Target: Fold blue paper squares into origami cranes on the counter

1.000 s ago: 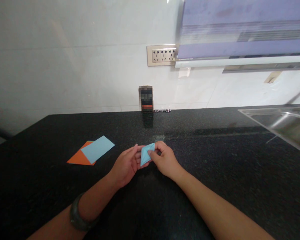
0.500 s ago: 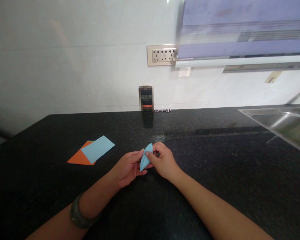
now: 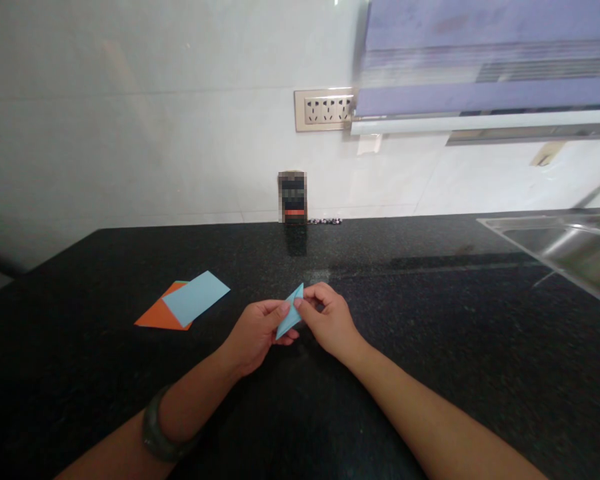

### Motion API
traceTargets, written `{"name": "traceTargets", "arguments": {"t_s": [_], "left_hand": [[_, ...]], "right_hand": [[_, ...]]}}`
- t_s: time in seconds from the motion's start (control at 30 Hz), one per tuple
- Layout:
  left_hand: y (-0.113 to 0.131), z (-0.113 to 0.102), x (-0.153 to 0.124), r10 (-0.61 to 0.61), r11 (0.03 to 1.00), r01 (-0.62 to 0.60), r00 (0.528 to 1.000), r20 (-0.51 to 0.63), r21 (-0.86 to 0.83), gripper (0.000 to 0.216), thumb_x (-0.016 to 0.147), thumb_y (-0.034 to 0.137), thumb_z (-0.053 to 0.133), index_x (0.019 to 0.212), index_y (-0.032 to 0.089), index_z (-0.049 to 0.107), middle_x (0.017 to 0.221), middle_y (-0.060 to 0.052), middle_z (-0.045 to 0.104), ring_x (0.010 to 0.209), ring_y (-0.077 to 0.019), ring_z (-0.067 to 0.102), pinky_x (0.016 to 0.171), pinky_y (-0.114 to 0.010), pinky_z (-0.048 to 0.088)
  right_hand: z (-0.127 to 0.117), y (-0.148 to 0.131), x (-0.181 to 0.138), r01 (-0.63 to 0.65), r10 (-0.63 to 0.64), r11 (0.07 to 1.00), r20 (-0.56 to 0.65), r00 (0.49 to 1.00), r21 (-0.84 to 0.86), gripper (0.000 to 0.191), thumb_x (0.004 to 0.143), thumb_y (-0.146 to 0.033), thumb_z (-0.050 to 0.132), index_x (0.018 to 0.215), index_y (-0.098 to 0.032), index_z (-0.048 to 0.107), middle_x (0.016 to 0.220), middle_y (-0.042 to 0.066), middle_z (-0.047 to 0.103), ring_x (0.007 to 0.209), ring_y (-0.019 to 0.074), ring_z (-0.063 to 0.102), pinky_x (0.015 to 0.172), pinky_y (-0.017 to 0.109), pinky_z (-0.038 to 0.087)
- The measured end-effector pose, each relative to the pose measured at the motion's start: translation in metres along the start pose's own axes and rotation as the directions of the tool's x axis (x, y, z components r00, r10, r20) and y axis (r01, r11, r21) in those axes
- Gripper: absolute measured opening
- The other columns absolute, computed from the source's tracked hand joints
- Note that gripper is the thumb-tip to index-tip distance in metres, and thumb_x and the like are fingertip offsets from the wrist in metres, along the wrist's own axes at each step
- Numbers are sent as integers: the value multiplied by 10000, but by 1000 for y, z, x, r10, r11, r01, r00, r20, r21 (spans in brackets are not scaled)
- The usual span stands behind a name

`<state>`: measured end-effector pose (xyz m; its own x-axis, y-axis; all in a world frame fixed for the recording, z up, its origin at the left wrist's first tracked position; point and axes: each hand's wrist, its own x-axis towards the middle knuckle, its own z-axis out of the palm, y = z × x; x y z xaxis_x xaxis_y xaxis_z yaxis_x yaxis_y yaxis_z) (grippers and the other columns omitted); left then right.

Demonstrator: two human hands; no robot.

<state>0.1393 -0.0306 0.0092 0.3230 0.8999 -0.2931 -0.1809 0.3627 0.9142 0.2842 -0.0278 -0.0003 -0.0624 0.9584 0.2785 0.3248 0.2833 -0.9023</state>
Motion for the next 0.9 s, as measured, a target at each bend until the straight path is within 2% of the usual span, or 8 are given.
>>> {"name": "traceTargets", "arguments": {"t_s": [0.17,0.33,0.43,0.53,0.7,0.9], "left_hand": [[0,1,0,65,990,-58,997,-52,128,247,763,335,551,802,102,622,617,-30,619,493,-99,582,454,-198,473],[1,0,1,83,984,-70,993,-78,164,257,757,337,551,859,109,614,684,-46,641,523,-114,603,464,-208,471],[2,0,1,68,982,-51,994,-89,180,250,749,348,555,817,114,609,687,-51,650,571,-132,620,498,-218,471],[2,-2,1,64,982,-50,995,-71,181,237,737,346,567,774,116,615,631,-40,642,590,-137,609,537,-231,464],[1,-6,3,72,980,-71,997,5,184,288,735,372,555,733,95,635,599,-35,609,520,-107,527,498,-221,409],[-1,-6,4,93,972,-88,996,-11,217,282,734,359,547,738,91,634,585,-25,575,516,-107,500,494,-225,388]], "right_hand": [[0,-1,-1,-4,4,1000,5,1000,-22,179,791,-300,514,653,-191,545,667,4,494,527,101,450,467,221,378],[-1,-2,0,8,-7,1000,32,999,-26,203,797,-306,500,637,-190,544,654,2,492,527,103,461,471,220,380],[-2,-2,0,5,-4,1000,46,999,-24,207,797,-306,500,630,-191,542,644,1,495,523,102,464,470,216,377],[-2,-1,-1,-13,13,1000,70,997,-8,203,808,-314,489,657,-195,555,633,1,513,512,102,465,469,216,378],[-1,0,-1,-47,45,999,66,997,21,187,815,-318,484,703,-193,568,616,-2,521,485,97,460,456,216,378],[-1,-1,1,-54,52,998,56,997,41,190,816,-322,482,710,-186,561,592,-13,497,465,91,453,441,215,376]]}}
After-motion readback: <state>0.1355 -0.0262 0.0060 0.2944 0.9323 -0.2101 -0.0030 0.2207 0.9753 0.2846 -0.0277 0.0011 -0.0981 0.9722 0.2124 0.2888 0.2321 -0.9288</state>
